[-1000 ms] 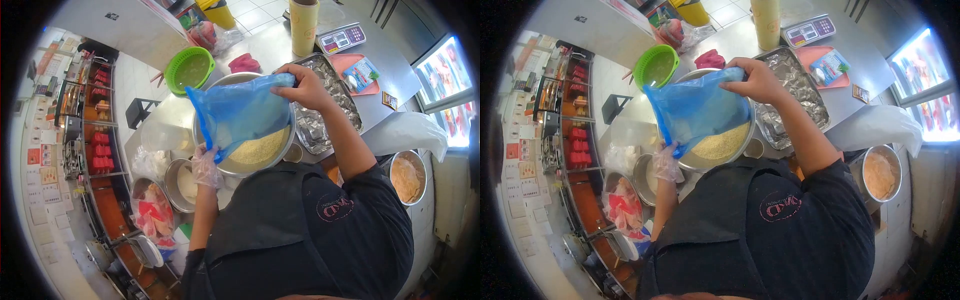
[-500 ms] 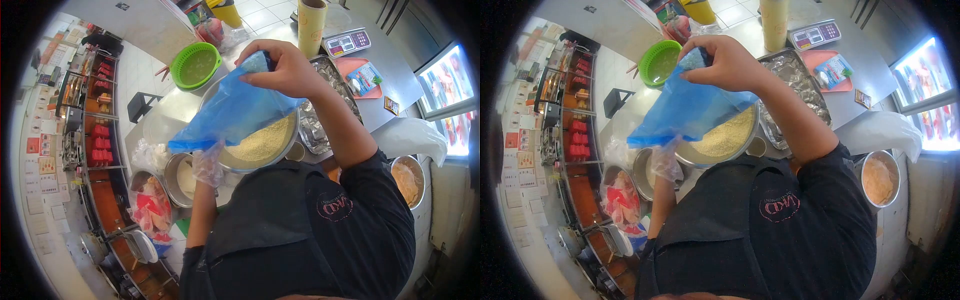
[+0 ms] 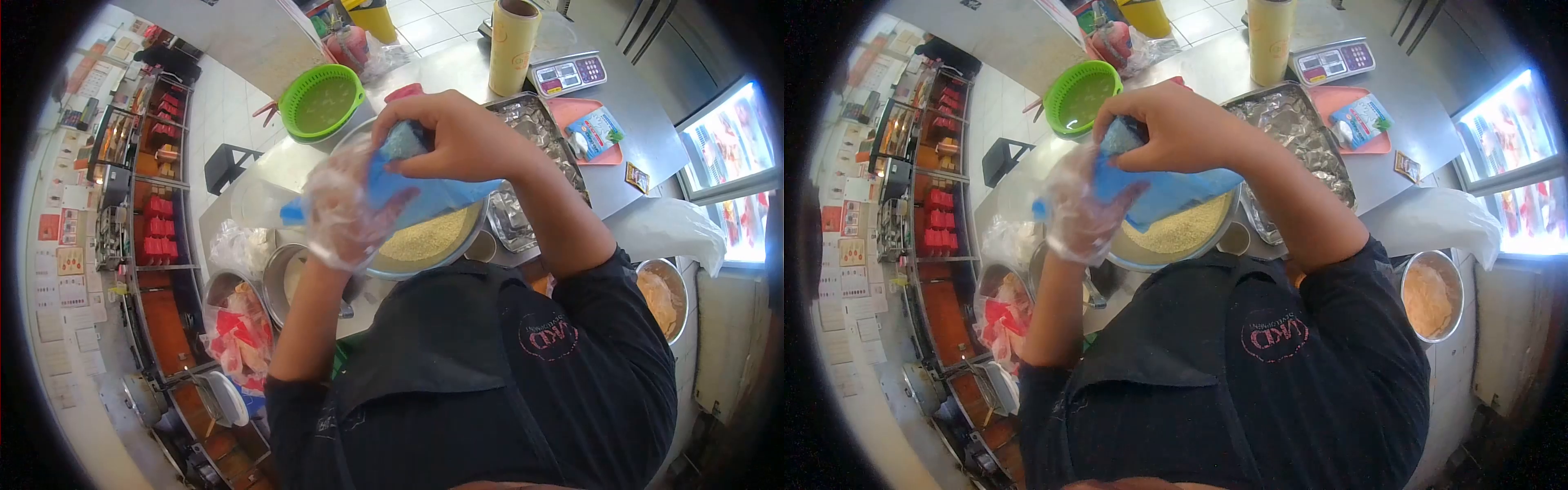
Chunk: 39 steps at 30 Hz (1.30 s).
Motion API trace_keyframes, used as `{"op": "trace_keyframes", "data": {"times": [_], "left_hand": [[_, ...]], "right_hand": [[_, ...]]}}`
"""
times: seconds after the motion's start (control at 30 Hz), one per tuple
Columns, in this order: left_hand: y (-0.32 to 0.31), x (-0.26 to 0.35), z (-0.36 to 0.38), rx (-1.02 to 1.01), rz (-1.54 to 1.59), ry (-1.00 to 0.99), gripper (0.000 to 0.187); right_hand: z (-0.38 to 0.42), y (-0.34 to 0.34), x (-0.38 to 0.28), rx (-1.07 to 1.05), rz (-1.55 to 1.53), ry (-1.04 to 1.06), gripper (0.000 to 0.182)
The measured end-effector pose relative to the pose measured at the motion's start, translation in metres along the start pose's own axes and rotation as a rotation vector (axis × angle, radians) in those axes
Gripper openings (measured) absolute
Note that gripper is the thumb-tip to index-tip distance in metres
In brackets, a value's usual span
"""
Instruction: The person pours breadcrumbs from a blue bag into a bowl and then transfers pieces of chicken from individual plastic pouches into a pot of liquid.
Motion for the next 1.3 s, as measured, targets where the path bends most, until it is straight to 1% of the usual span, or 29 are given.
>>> {"op": "trace_keyframes", "data": {"times": [0.03,0.13,0.2,0.23,0.33,0.43,0.53,0.63,0.73,0.83,0.93,1.03,1.13,1.2,1.3], "left_hand": [[-0.011,-0.006,-0.003,-0.074,0.065,0.027,0.041],[-0.007,0.000,-0.012,0.104,-0.002,-0.162,0.025],[-0.004,0.000,-0.014,0.133,0.093,-0.123,0.023],[-0.002,0.000,-0.013,0.147,0.139,-0.100,0.023],[0.005,-0.009,-0.009,0.151,0.198,0.045,0.019],[0.001,-0.029,-0.002,0.166,0.502,0.266,0.015],[0.012,-0.030,0.000,0.150,0.331,0.235,0.016],[0.007,-0.046,0.011,0.283,0.451,0.343,0.019],[0.013,-0.053,0.017,0.250,0.459,0.302,0.020],[0.017,-0.071,0.033,0.323,0.412,0.481,0.021],[0.020,-0.085,0.043,0.354,0.504,0.630,0.026],[0.016,-0.110,0.061,0.369,0.664,0.696,0.041],[0.018,-0.109,0.073,0.419,0.597,0.809,0.047],[0.024,-0.102,0.073,0.409,0.554,0.835,0.050],[0.025,-0.112,0.082,0.427,0.554,0.844,0.053]], "right_hand": [[0.001,-0.002,-0.002,0.016,-0.004,0.045,0.034],[0.012,0.004,0.003,0.052,-0.057,-0.155,0.043],[0.026,0.011,0.021,0.107,-0.081,-0.067,0.049],[0.036,0.013,0.034,0.133,-0.095,-0.023,0.051],[0.073,0.012,0.084,0.022,0.231,-0.107,0.054],[0.097,0.007,0.124,-0.016,0.176,-0.328,0.052],[0.101,0.004,0.135,-0.068,0.165,-0.408,0.046],[0.100,-0.002,0.134,-0.064,0.071,-0.419,0.037],[0.102,-0.010,0.143,-0.122,-0.042,-0.460,0.029],[0.102,-0.006,0.138,-0.050,-0.059,-0.471,0.019],[0.100,0.004,0.121,0.037,0.006,-0.370,0.014],[0.094,0.014,0.099,0.105,-0.026,-0.364,0.013],[0.089,0.021,0.083,0.187,-0.100,-0.310,0.016],[0.085,0.024,0.072,0.229,-0.064,-0.268,0.015],[0.079,0.029,0.060,0.250,-0.010,-0.220,0.013]]}}
Point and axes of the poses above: each hand's wrist, its own z-axis away from the middle knuckle, its own y-axis out of the back of the hand, x = y × z, the point moved 6 cm from there along -z, towards the middle knuckle, and after that the axes turned 4 degrees about x, right-handed, at the moved point
